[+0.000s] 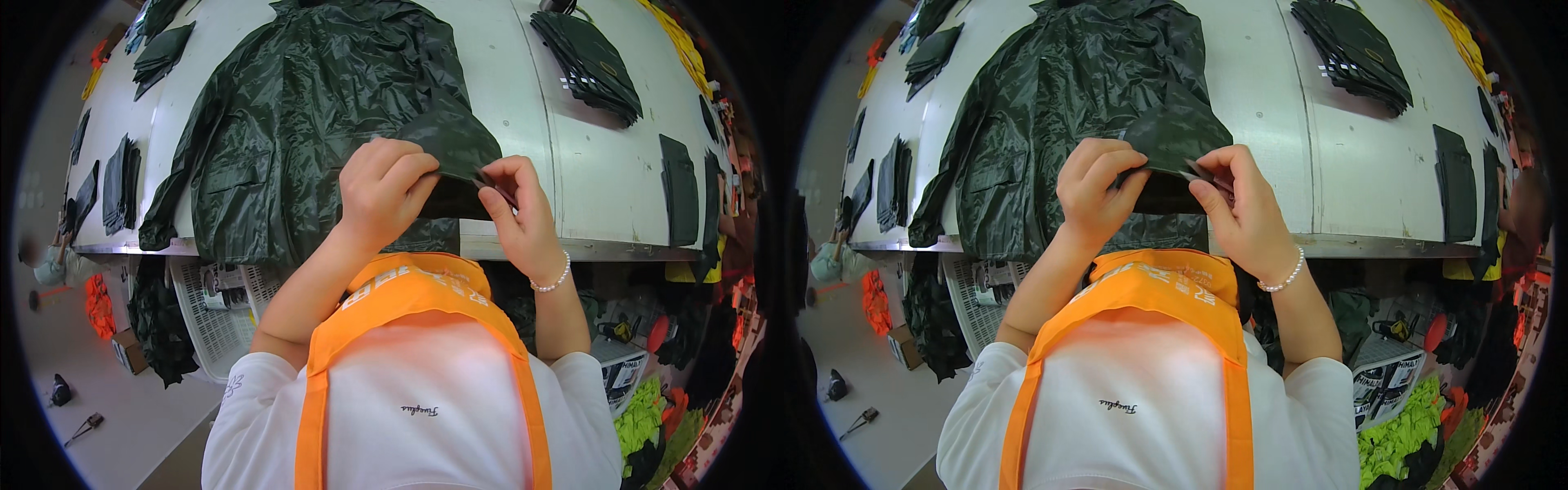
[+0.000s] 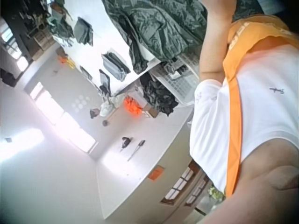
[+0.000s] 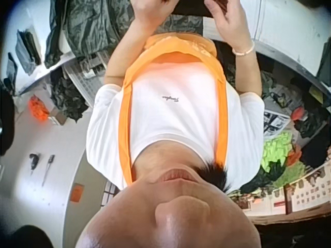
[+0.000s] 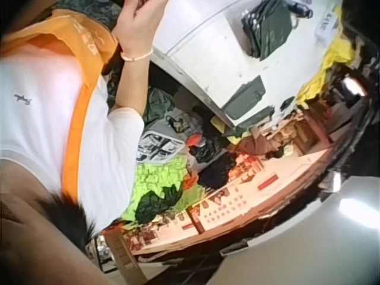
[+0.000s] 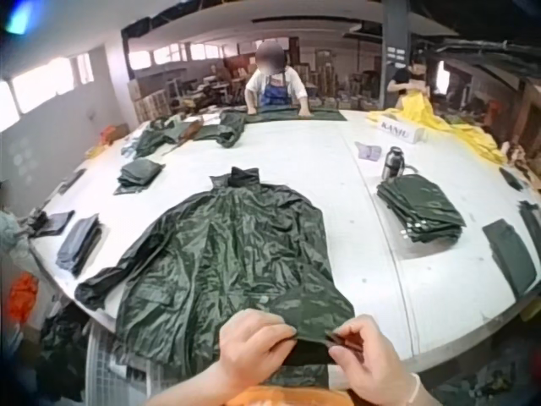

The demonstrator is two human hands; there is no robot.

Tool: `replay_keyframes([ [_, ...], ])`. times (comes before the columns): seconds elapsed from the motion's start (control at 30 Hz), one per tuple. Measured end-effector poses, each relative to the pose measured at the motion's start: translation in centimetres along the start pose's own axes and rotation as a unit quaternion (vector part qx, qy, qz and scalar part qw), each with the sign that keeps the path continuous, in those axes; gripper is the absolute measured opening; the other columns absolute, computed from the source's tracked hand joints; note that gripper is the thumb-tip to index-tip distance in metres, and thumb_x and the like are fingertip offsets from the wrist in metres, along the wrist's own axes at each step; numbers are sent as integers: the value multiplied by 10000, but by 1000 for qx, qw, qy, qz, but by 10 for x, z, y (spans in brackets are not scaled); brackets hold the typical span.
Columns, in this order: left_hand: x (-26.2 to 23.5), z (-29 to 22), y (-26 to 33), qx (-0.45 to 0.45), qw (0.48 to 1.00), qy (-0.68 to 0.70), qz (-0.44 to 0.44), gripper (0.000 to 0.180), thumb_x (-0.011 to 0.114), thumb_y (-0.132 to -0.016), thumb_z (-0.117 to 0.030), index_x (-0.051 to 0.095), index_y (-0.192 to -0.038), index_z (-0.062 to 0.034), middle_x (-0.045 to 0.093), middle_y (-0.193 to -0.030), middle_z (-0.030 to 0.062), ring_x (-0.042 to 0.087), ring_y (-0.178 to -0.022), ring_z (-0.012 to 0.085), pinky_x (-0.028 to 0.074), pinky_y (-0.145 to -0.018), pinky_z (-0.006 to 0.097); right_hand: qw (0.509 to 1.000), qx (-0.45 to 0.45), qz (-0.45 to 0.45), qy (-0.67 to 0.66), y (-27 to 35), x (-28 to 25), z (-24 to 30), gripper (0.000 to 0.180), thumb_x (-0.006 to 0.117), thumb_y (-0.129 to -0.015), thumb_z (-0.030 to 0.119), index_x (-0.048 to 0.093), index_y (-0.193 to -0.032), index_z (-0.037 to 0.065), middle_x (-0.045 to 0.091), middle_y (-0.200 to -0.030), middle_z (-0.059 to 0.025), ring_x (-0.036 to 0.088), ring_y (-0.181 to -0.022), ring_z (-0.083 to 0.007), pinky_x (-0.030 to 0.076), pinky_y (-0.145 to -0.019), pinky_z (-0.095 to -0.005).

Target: The person lays a dark green jacket flat on a table, zips the front, folds the sleeves inward, and folds the jacket into a compact rectangle. They then place the folded jacket into a plastic bag and set it aside.

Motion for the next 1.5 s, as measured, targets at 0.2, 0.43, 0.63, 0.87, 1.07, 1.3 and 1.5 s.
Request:
replay_keyframes([
  [0.2,-1,-7,1,35,999,2,4,248,741,-552,33,609,-739,-63,617,-749,54,576,-654,219,439,-568,303,998,50,29,-18,-5,0,8,160,623,-888,68,535,-993,-15,596,-852,-42,562,-771,-79,473,-708,-214],
  [0.43,0,-13,0,35,999,8,-2,244,742,-541,24,600,-717,-67,618,-740,54,570,-646,221,429,-576,305,997,39,17,-59,-7,5,5,158,651,-861,41,551,-973,-8,617,-863,-37,579,-785,-70,477,-713,-210],
  [0.63,1,-13,2,25,1000,7,-8,245,740,-535,24,598,-713,-66,619,-734,58,570,-644,223,425,-578,308,997,39,-10,-61,-4,5,-2,169,665,-850,39,559,-977,4,621,-854,-21,575,-776,-54,465,-693,-191],
  [0.87,38,-9,30,-46,981,70,177,226,775,-610,-108,630,-781,-80,638,-816,55,615,-769,257,465,-677,369,985,6,-144,-94,-8,-15,-3,286,645,-857,14,570,-1133,12,537,-865,30,483,-676,-32,425,-630,-164],
  [1.07,-22,91,138,-191,938,-65,281,515,760,-689,-216,579,-1146,-61,515,-1280,149,463,-1187,355,369,-971,449,985,150,68,42,16,86,-71,255,522,-925,90,598,-1167,62,665,-941,-94,630,-788,-208,497,-673,-283],
  [1.3,-172,193,281,-384,777,-292,404,827,629,-764,-554,352,-1437,-161,144,-1548,131,85,-1403,431,62,-1039,677,869,205,185,411,77,150,-157,540,513,-914,162,334,-1415,70,165,-1533,-142,104,-1398,-425,160,-1057,-638],
  [1.5,-118,292,216,-325,824,-319,336,878,631,-723,-563,308,-1454,-199,162,-1545,112,104,-1408,404,83,-1049,676,820,166,91,540,-45,139,-173,687,523,-817,10,277,-1451,107,174,-1537,-111,185,-1400,-360,369,-979,-548],
])
Point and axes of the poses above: each hand's wrist, its own y-axis away from the middle knuckle, its own x-axis out of the palm, z = x × y, the point moved 7 cm from there along -y, towards the middle knuckle
